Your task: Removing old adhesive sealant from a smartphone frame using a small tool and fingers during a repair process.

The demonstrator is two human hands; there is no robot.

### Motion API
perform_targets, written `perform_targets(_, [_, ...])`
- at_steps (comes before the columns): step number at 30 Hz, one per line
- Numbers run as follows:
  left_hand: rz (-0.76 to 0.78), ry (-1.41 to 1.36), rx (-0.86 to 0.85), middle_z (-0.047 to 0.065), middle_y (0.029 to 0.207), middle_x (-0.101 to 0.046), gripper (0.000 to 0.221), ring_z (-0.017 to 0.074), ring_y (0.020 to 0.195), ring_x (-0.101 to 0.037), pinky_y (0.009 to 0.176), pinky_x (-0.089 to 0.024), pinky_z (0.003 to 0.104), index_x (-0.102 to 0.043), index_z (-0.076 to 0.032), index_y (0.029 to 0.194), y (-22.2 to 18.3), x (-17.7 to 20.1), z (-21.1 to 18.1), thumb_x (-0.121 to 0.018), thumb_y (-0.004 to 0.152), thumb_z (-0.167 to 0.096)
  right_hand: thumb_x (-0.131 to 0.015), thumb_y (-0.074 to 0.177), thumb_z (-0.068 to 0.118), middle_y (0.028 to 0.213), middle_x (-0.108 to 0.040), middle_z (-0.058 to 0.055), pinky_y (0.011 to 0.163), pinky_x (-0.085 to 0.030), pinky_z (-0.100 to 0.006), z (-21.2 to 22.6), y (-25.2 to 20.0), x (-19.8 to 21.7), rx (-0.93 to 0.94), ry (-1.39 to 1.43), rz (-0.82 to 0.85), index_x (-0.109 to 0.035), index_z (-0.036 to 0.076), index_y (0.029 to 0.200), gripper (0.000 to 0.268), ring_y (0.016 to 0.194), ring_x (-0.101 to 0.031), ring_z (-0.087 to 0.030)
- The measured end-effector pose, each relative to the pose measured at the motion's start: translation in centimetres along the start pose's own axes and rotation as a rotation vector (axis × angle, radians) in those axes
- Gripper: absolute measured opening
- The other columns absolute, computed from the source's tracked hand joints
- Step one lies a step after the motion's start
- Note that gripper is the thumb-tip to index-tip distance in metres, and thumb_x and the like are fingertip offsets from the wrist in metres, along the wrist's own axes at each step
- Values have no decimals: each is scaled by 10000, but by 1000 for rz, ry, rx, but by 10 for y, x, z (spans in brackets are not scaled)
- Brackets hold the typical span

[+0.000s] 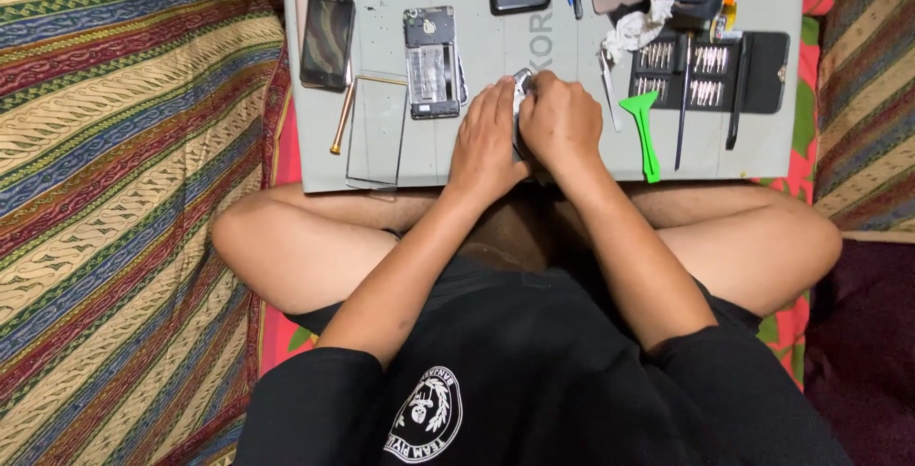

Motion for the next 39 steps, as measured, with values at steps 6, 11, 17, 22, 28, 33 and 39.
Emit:
perform_targets(6, [-6, 4, 3, 261, 1549, -403, 1055, 417, 1473, -349, 1251, -286, 496, -299, 71, 1550, 1, 2, 0, -849, 667, -107, -589, 902, 110, 802, -746, -217, 642, -604, -556, 3, 6, -2, 19, 36, -39, -755, 1, 1051, 248, 775, -749, -469])
perform_targets(11, [-5, 5, 3, 243, 1556, -399, 1061, 403, 1478, -347, 1263, -272, 480, -291, 52, 1559, 1, -4, 3, -849, 677, -141, -571, 906, 139, 826, -743, -247, 690, -596, -596, 7, 0, -3, -7, 6, -6, -743, -2, 1069, 276, 803, -740, -501])
perform_targets(17, [-29, 18, -7, 239, 1559, -399, 1070, 401, 1478, -353, 1267, -271, 482, -286, 45, 1562, 3, 0, 4, -854, 680, -166, -604, 898, 168, 825, -745, -229, 694, -593, -602, 3, 5, -7, 2, 2, -8, -758, 24, 1053, 261, 813, -740, -498])
perform_targets(22, [-10, 16, 0, 245, 1562, -394, 1100, 407, 1485, -341, 1260, -274, 485, -284, 52, 1563, 0, -2, 3, -883, 668, -172, -600, 893, 139, 824, -754, -210, 699, -599, -583, -2, 8, -5, 10, 39, -17, -777, 31, 1052, 261, 817, -746, -481])
perform_targets(28, [10, 14, 5, 247, 1567, -386, 1129, 408, 1494, -329, 1260, -272, 492, -273, 53, 1565, 1, -1, 1, -899, 653, -173, -614, 889, 129, 841, -759, -203, 702, -600, -584, -5, 9, -4, -10, 42, -7, -779, 21, 1058, 260, 832, -748, -467])
perform_targets(33, [24, 24, 11, 244, 1572, -380, 1133, 406, 1496, -323, 1257, -272, 485, -270, 55, 1568, 0, -1, 2, -905, 660, -183, -587, 888, 95, 840, -752, -228, 710, -596, -589, 1, 5, 1, -4, 56, -3, -780, -7, 1066, 282, 840, -743, -477])
perform_targets(39, [19, 6, 13, 250, 1556, -399, 1151, 415, 1487, -340, 1248, -289, 497, -275, 56, 1567, 1, 2, 0, -928, 656, -204, -599, 891, 134, 844, -755, -211, 721, -595, -594, -5, 9, 2, 7, 52, 30, -789, 19, 1058, 279, 858, -742, -475])
Point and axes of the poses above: each hand's wrist, its own y-axis towards the middle knuckle, its own x-axis out of the back of the hand, z = x × y, the point moved 4 cm from there along y, towards the middle knuckle
